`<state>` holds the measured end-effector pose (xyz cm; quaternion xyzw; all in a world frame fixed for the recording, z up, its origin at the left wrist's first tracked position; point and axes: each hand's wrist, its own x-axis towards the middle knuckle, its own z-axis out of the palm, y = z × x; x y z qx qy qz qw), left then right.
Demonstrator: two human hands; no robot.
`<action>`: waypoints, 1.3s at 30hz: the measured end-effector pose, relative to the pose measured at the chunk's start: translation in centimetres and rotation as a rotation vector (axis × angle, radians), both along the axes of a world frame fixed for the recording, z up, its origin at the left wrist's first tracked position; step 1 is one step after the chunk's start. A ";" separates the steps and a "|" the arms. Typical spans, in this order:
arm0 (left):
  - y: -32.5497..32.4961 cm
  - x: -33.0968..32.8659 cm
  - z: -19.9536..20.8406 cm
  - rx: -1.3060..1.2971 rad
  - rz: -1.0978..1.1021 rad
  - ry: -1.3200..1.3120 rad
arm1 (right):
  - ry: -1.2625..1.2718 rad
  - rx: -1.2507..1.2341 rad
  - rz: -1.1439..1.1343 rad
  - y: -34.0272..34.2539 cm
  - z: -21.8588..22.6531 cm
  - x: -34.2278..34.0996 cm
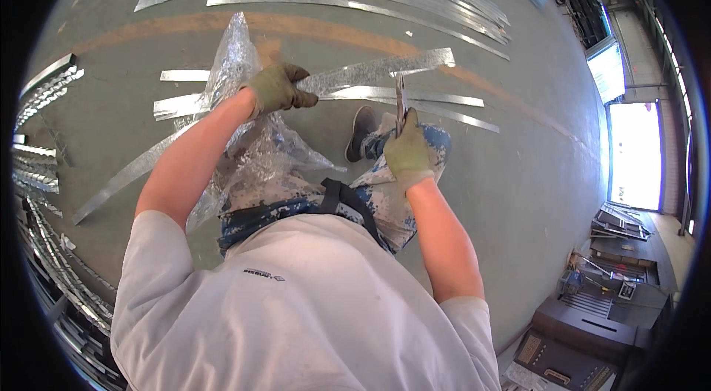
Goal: The person sits on the floor and uses tin snips to cut long silver metal strips into shorter pieces. The person repeatedly positions the snips, cuts the strip, and places the cut pieces aside on the floor.
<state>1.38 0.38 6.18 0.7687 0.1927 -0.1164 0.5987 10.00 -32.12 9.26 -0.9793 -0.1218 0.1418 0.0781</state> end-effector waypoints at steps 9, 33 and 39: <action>0.8 1.5 -0.3 0.067 -0.125 0.059 | -0.032 -0.221 -0.074 2.5 -2.7 1.2; 1.7 -0.7 1.2 -0.061 -0.065 0.008 | 0.830 0.836 -0.320 -2.1 -1.0 -3.6; 1.9 -0.2 -0.9 -0.004 -0.072 0.048 | 0.870 0.737 -0.206 0.0 -1.4 -4.4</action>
